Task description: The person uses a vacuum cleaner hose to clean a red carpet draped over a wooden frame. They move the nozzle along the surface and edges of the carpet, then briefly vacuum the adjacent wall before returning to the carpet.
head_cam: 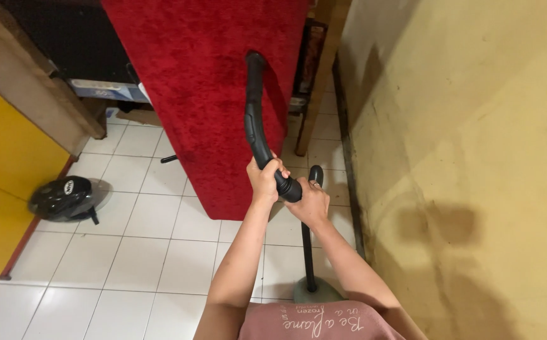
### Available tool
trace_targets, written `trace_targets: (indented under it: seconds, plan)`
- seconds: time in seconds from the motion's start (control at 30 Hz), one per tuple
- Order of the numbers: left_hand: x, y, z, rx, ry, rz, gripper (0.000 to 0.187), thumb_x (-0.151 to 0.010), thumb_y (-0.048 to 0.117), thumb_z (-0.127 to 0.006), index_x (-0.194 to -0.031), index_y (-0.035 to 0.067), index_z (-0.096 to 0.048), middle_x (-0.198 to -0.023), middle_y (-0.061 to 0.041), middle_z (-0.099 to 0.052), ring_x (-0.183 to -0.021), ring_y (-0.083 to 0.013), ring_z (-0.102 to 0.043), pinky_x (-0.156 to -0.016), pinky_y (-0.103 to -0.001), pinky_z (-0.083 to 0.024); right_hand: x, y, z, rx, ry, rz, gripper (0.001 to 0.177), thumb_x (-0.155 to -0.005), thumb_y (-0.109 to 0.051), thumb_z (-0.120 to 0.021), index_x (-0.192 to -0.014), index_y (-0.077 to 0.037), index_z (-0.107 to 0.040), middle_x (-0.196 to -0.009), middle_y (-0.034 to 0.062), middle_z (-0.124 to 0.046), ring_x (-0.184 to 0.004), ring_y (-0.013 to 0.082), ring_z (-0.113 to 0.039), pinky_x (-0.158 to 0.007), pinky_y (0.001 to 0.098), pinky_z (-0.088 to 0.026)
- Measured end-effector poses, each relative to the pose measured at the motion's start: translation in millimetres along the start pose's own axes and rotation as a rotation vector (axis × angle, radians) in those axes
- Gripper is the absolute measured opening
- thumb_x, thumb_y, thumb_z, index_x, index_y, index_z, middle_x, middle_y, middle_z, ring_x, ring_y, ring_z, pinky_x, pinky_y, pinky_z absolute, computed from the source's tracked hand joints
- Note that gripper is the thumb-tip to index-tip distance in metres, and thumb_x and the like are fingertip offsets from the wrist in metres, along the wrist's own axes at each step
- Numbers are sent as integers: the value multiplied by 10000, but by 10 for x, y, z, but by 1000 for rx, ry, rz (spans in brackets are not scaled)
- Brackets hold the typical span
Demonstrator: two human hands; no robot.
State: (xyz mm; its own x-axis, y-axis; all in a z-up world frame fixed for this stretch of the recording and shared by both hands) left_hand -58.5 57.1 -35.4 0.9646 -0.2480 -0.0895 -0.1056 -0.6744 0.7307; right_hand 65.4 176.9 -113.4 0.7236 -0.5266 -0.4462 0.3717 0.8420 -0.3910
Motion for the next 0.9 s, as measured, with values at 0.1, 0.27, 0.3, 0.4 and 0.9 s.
trace_targets:
  seconds: [0.1, 0.27, 0.3, 0.4, 0.9]
  plan:
    - [77, 21, -98, 2, -14, 2, 179, -806, -114, -694, -941, 3, -711, -532, -144, -604, -434, -274, -684, -644, -458, -691, 48, 98, 65, 15, 43, 14, 537, -736, -544, -952, -1141, -244, -769, -906, 34, -799, -951, 278, -823, -875, 450, -682]
    - [179, -87, -225, 30, -26, 17, 199, -802, -120, -689, -952, 11, -701, -542, -136, -602, -431, -265, -683, -655, -462, -694, 106, 157, 251, 13, 42, 1, 536, -748, -551, -943, -1153, -244, -771, -907, 44, -804, -945, 291, -824, -863, 459, -678]
    - [204, -92, -260, 27, -33, 17, 207, -803, -123, -687, -953, 19, -699, -558, -123, -606, -435, -250, -682, -663, -457, -695, 111, 145, 316, -4, 40, 6, 517, -767, -536, -941, -1147, -230, -772, -889, 55, -805, -936, 294, -820, -858, 451, -675]
    - [255, -107, -350, 28, -45, 18, 201, -805, -125, -687, -948, 16, -693, -559, -121, -605, -428, -246, -674, -654, -458, -692, 132, 223, 366, 6, 49, -12, 533, -744, -528, -955, -1149, -235, -771, -893, 51, -806, -928, 296, -818, -849, 463, -677]
    - [486, -592, -20, -81, -53, 80, 191, -803, -129, -704, -945, -2, -719, -532, -136, -623, -411, -252, -671, -608, -455, -683, 659, 551, -89, 19, -32, -167, 639, -699, -568, -969, -1221, -245, -793, -979, 42, -831, -1021, 302, -845, -901, 523, -710]
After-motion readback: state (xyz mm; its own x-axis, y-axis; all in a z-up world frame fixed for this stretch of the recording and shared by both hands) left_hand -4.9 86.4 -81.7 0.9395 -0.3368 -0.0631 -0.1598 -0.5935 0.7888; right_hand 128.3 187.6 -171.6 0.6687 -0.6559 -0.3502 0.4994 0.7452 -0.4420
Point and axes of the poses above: each hand's wrist, its own x-axis away from the middle knuckle, its own z-axis out of the back of the hand, y = z × x, the point moved 7 cm from there along -x, towards the middle knuckle
